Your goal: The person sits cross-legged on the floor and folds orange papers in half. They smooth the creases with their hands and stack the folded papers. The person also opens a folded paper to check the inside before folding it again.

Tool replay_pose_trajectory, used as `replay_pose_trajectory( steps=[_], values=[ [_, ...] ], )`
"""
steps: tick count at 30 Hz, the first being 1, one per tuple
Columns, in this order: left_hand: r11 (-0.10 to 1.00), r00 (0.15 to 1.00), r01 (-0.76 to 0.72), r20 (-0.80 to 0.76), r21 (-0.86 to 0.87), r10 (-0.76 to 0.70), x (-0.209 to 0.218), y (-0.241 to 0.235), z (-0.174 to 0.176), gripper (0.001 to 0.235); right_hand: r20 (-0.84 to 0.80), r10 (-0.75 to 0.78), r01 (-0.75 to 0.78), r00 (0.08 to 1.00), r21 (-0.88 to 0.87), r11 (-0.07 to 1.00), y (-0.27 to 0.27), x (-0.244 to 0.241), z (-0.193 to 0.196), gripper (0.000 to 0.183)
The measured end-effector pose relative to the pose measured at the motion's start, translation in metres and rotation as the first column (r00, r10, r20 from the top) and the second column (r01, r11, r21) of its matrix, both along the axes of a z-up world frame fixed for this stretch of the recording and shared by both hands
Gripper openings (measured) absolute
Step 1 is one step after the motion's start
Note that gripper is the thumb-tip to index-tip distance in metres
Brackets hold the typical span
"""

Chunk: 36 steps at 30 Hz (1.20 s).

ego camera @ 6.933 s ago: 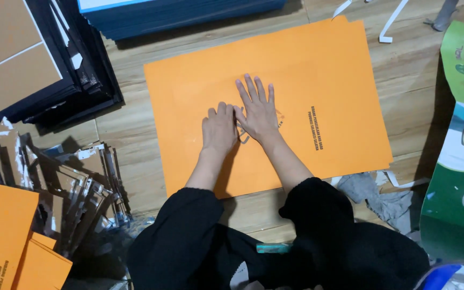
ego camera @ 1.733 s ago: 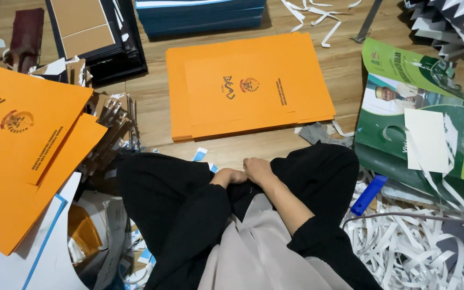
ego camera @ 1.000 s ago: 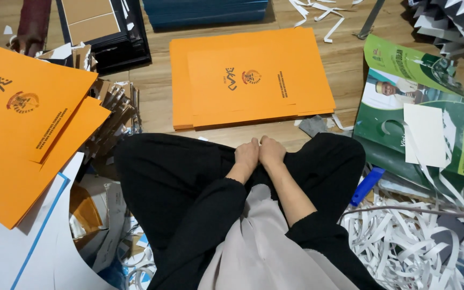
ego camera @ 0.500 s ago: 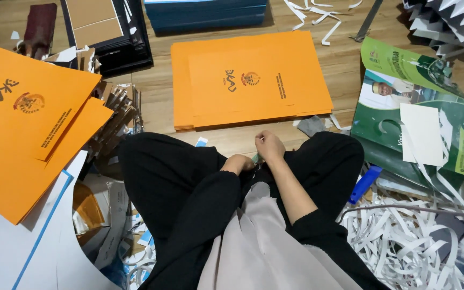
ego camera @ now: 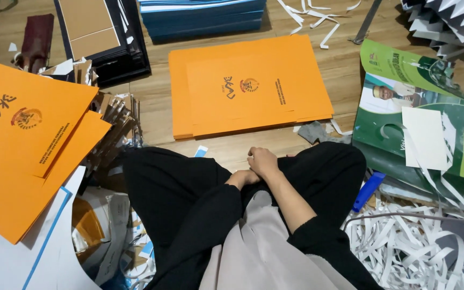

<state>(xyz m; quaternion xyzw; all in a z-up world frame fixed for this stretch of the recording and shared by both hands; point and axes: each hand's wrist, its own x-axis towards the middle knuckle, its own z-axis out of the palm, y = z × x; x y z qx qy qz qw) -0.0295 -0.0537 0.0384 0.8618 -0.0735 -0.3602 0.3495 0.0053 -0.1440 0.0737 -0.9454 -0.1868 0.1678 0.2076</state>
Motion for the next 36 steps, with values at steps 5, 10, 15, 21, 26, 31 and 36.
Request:
replay_pose_trajectory(
  steps=[5, 10, 15, 21, 26, 31, 36],
  values=[
    [0.997, 0.995, -0.074, 0.059, -0.018, 0.075, 0.002, 0.001, 0.014, 0.046, 0.006, 0.098, -0.098, 0.995, -0.077, 0.992, 0.014, 0.000, 0.003, 0.025],
    [0.987, 0.982, -0.155, 0.101, -0.037, 0.158, 0.000, 0.003, 0.033, 0.043, -0.105, 0.172, -0.182, 0.979, -0.087, 0.979, 0.013, 0.001, -0.001, 0.027],
    [0.973, 0.966, -0.227, 0.113, -0.042, 0.231, -0.020, 0.005, 0.046, 0.042, -0.112, 0.192, -0.202, 0.975, -0.085, 0.976, 0.018, -0.001, 0.005, 0.028],
    [0.961, 0.946, -0.271, 0.169, -0.062, 0.278, -0.022, 0.000, 0.068, 0.040, -0.196, 0.138, -0.134, 0.971, 0.030, 0.990, 0.019, -0.006, 0.035, 0.034],
    [0.944, 0.931, -0.318, 0.161, -0.089, 0.328, -0.028, 0.004, 0.071, 0.038, -0.211, 0.171, -0.170, 0.963, 0.021, 0.985, 0.021, -0.003, 0.042, 0.038],
    [0.955, 0.948, -0.294, 0.117, -0.043, 0.297, -0.029, 0.013, 0.080, 0.039, -0.230, 0.198, -0.205, 0.953, -0.006, 0.979, 0.027, -0.003, 0.041, 0.039],
    [0.999, 0.995, -0.038, 0.089, -0.010, 0.039, -0.025, 0.028, 0.044, 0.045, -0.256, 0.205, -0.207, 0.945, 0.021, 0.978, 0.025, -0.004, 0.047, 0.042]
  ],
)
